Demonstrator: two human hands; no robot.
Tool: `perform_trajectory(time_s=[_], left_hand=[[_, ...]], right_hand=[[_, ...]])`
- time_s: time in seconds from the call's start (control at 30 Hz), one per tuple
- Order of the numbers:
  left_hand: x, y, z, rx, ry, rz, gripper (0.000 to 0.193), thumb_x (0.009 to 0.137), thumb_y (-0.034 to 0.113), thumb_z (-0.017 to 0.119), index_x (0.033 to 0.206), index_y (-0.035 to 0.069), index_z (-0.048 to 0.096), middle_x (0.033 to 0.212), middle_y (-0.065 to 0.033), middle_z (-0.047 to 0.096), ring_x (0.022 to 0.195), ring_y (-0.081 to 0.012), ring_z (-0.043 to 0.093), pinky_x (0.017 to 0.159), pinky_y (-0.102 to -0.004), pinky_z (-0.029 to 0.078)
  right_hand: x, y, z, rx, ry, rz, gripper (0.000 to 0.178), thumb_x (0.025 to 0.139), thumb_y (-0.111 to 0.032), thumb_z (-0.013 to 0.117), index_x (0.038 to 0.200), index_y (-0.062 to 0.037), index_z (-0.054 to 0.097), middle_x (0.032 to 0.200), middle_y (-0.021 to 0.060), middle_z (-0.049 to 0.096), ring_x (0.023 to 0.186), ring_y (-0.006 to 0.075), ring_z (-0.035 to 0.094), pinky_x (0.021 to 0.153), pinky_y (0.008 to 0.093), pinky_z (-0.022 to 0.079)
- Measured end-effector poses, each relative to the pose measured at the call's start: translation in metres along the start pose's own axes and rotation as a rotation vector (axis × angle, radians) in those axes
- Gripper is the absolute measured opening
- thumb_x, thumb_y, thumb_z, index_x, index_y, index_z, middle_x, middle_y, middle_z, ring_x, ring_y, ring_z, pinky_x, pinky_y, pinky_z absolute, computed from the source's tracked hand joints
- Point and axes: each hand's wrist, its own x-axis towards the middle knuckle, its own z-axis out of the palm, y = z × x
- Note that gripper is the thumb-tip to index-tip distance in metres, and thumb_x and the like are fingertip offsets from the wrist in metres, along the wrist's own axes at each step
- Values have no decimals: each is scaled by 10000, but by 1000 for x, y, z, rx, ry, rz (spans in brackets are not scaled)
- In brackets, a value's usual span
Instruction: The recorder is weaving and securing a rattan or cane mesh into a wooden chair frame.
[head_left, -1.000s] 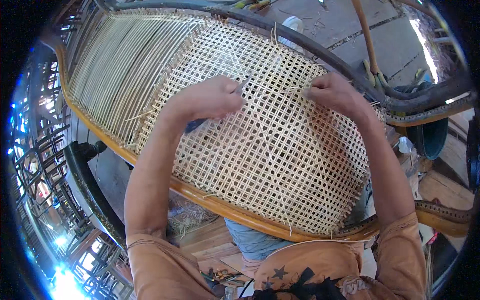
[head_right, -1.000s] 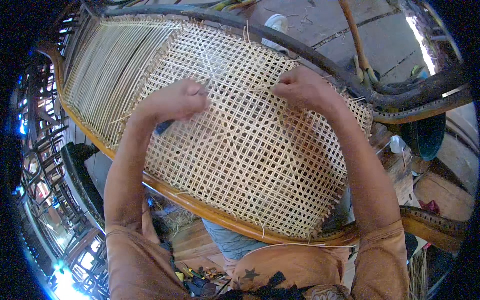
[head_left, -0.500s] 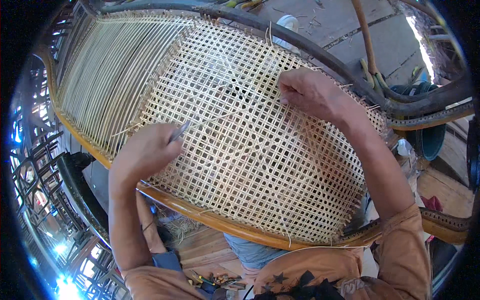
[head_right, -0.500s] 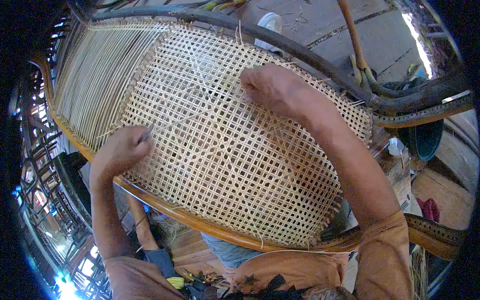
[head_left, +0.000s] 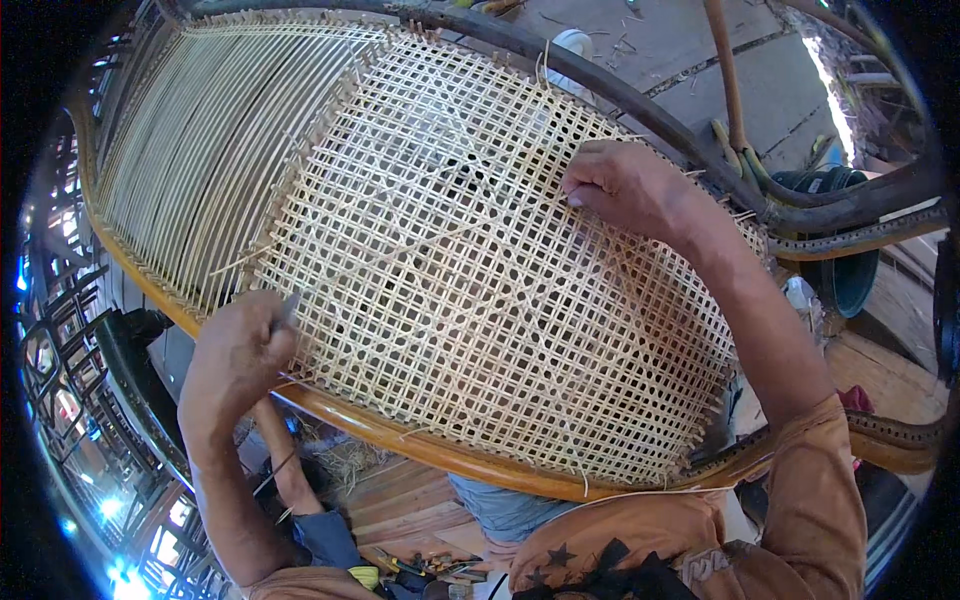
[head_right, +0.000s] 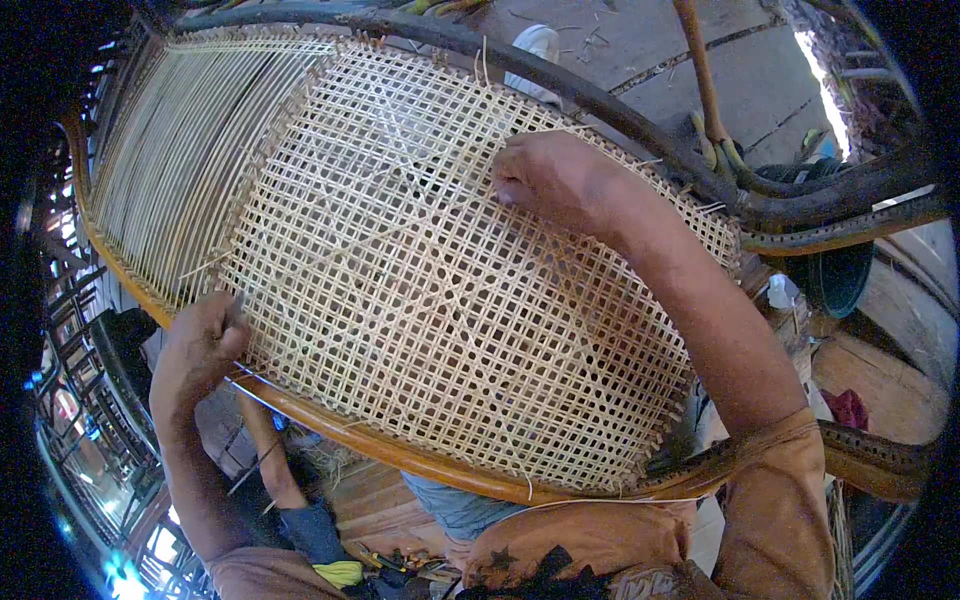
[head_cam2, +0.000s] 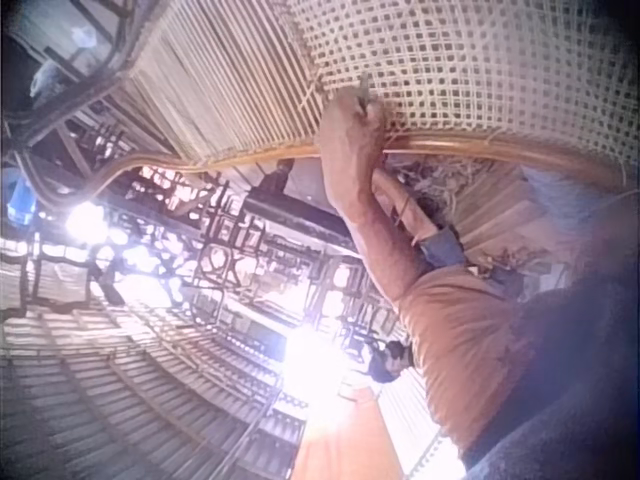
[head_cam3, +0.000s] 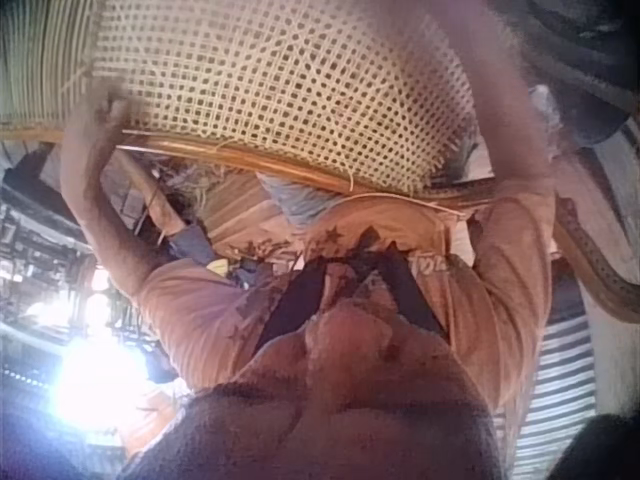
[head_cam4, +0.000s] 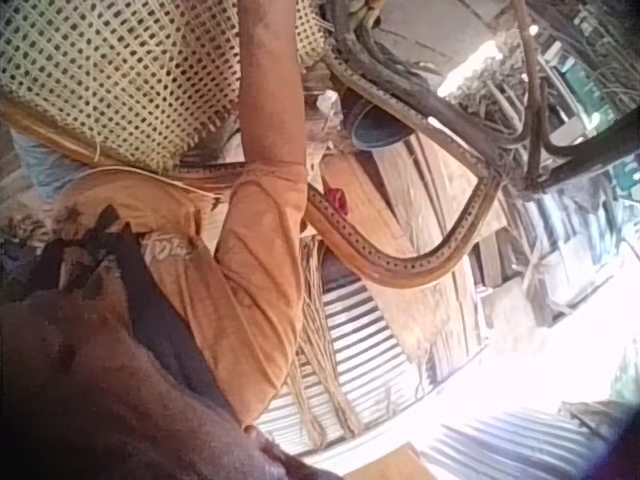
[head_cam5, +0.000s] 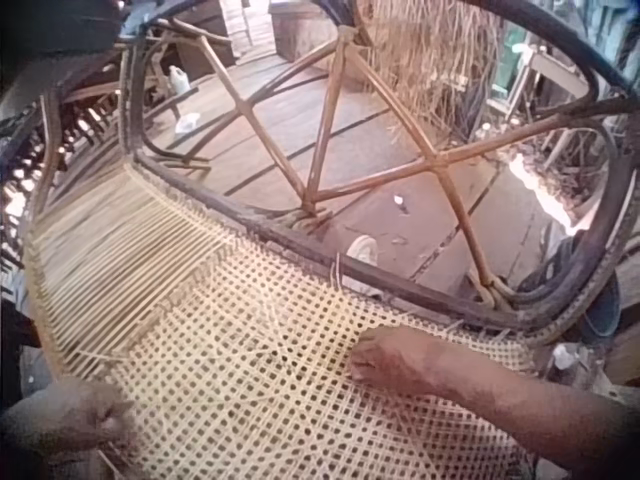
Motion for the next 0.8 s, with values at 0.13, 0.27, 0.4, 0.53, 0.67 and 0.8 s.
perform_trajectory(time_s=[0.13, 0.27, 0.4, 0.53, 0.67, 0.8], left_hand=[[-7, -3, -1, -57, 7, -72, 232, 758, 192, 506, 830, -26, 544, 762, -221, 552, 727, -387, 549, 669, -411, 435], [-3, -11, 7, -73, 64, 16, 261, 795, 204, 520, 863, -47, 545, 689, -147, 554, 635, -214, 537, 644, -326, 437], [-58, -41, -13, 101, 246, 33, 405, 829, 338, 533, 978, -35, 588, 896, -230, 607, 882, -413, 557, 747, -437, 427], [-130, -56, -7, -257, 353, -94, 259, 868, 247, 527, 857, -9, 570, 686, -66, 523, 605, -173, 480, 578, -302, 390], [-155, -25, 54, -704, 326, 10, 227, 891, 234, 509, 745, 60, 515, 603, 22, 432, 539, -33, 367, 468, -192, 256], [-167, 76, 106, -728, 320, 13, 226, 887, 266, 511, 751, 85, 523, 579, 25, 427, 429, -54, 362, 370, -208, 280]], right_hand=[[-4, 0, -3, 207, -65, 213, 144, 789, -139, 614, 860, -14, 605, 757, 116, 590, 718, 227, 577, 660, 308, 457], [-32, -4, -12, 206, 296, 298, 197, 824, -192, 590, 890, -7, 594, 758, 124, 593, 722, 225, 581, 670, 326, 455], [-124, -84, -47, 134, 536, 71, 161, 840, -173, 568, 887, -22, 600, 801, 136, 584, 719, 272, 571, 666, 342, 454], [-275, -131, -103, 405, 444, -41, 207, 853, -201, 562, 842, 1, 602, 733, 100, 592, 644, 211, 569, 593, 313, 442], [-423, -132, -110, 598, 791, 534, 198, 853, -177, 578, 838, 17, 613, 705, 9, 550, 672, 52, 501, 566, 203, 393], [-515, -55, -32, -83, 668, 1049, 191, 805, -139, 583, 918, 16, 582, 761, 140, 595, 740, 214, 587, 670, 327, 451]])
